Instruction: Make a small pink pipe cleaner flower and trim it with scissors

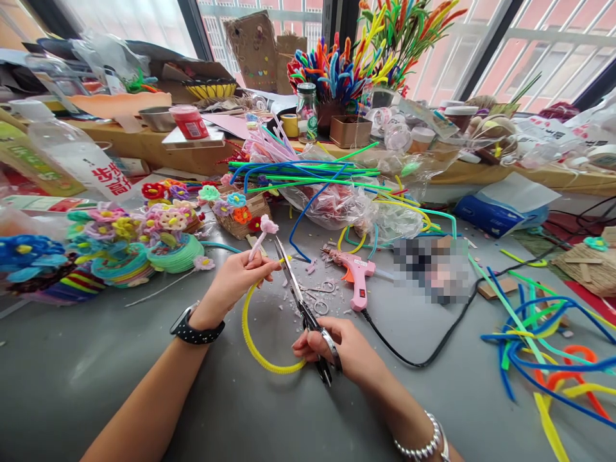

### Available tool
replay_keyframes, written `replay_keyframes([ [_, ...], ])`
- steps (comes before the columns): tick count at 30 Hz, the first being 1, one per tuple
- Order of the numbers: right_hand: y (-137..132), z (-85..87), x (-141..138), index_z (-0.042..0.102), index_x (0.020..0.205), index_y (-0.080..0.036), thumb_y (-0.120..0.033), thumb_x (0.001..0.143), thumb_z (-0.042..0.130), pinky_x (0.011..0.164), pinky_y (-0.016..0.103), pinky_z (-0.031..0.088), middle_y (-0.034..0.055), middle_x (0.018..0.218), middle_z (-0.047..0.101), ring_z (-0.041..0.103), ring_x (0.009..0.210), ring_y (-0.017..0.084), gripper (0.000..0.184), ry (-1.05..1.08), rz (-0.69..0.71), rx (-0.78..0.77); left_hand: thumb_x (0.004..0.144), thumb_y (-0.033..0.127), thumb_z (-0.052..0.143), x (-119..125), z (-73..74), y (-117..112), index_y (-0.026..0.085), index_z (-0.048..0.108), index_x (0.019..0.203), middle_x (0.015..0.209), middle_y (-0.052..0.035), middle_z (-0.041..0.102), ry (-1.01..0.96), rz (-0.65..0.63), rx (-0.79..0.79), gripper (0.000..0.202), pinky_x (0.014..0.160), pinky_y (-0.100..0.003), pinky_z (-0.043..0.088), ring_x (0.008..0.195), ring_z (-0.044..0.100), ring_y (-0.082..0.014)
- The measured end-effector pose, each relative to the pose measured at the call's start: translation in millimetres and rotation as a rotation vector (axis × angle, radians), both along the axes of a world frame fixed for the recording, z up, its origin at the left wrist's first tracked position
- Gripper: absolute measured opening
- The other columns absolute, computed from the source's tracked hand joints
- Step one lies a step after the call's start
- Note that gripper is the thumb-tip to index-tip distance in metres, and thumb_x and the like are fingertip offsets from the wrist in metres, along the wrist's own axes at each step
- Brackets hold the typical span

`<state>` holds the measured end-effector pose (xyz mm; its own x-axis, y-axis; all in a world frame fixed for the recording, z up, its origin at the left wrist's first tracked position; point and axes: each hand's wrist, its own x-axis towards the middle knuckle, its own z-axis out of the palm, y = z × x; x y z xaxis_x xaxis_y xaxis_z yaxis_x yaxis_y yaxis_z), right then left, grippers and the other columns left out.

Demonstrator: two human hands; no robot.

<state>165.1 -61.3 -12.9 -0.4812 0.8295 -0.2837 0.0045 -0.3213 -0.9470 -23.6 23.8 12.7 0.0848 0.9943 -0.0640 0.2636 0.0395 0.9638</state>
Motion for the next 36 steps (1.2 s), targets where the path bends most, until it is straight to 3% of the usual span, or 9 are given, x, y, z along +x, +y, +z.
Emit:
replay_keyframes([
  [5,0,-2.0,-5,0.055,0.087,-0.009,-0.054,0.071,0.053,0.061,0.027,0.045,0.0043,0.065,0.059,0.056,0.056,0.012,0.047,0.012,-0.046,-0.123,0.061,0.028,0.057,-4,-4.5,3,0.019,0.023,0.05,0.06,-0.0017,0.058,0.115,-0.02,0.035,0.038,0.044,-0.02,0.036,0.054,0.058,-0.0124],
  [8,2,-4.9,-5,0.056,0.086,-0.01,-0.048,0.074,0.052,0.065,0.028,0.046,-0.0024,0.056,0.052,0.046,0.046,0.006,0.04,0.069,-0.061,-0.153,0.061,0.027,0.055,-6,-5.5,4,0.019,0.022,0.05,0.061,-0.0021,0.059,0.138,-0.027,0.035,0.036,0.044,-0.02,0.036,0.055,0.059,-0.0133],
  [14,5,-6.6,1,0.056,0.079,-0.012,-0.051,0.076,0.047,0.075,0.035,0.046,-0.0028,0.057,0.046,0.041,0.047,0.006,0.04,0.268,-0.059,-0.24,0.061,0.026,0.053,-9,-5.6,5,0.02,0.021,0.05,0.059,-0.0014,0.058,0.145,-0.075,0.029,0.034,0.045,-0.021,0.036,0.055,0.058,-0.0129],
  [20,6,-1.7,0,0.056,0.08,-0.012,-0.044,0.078,0.049,0.077,0.035,0.045,-0.0039,0.055,0.046,0.04,0.046,0.005,0.033,0.204,-0.032,-0.228,0.06,0.026,0.054,-10,-5.3,5,0.019,0.021,0.049,0.058,-0.0012,0.057,0.147,-0.098,0.013,0.036,0.047,-0.021,0.036,0.055,0.058,-0.0132],
  [25,7,0.7,-7,0.054,0.075,-0.011,-0.046,0.075,0.052,0.062,0.026,0.046,-0.0041,0.053,0.047,0.041,0.043,0.005,0.035,0.14,-0.066,-0.198,0.06,0.024,0.053,-9,-4.8,5,0.019,0.022,0.048,0.06,-0.0018,0.06,0.197,-0.069,0.007,0.034,0.047,-0.022,0.036,0.055,0.06,-0.0144],
  [31,9,-0.2,-15,0.047,0.064,-0.013,-0.044,0.072,0.054,0.043,0.017,0.035,-0.0049,0.048,0.047,0.044,0.039,0.005,0.033,0.034,-0.093,-0.188,0.061,0.023,0.051,-9,-7.8,6,0.018,0.033,0.046,0.053,0.0,0.059,0.333,-0.03,0.038,0.024,0.047,-0.022,0.038,0.054,0.06,-0.0151],
  [36,9,-4.1,-16,0.047,0.066,-0.014,-0.041,0.075,0.053,0.042,0.018,0.034,-0.0069,0.044,0.044,0.04,0.035,0.004,0.029,0.027,-0.12,-0.145,0.062,0.024,0.051,-10,-8.3,7,0.019,0.035,0.047,0.051,-0.0003,0.058,0.376,-0.016,0.046,0.023,0.047,-0.022,0.038,0.054,0.059,-0.0158],
])
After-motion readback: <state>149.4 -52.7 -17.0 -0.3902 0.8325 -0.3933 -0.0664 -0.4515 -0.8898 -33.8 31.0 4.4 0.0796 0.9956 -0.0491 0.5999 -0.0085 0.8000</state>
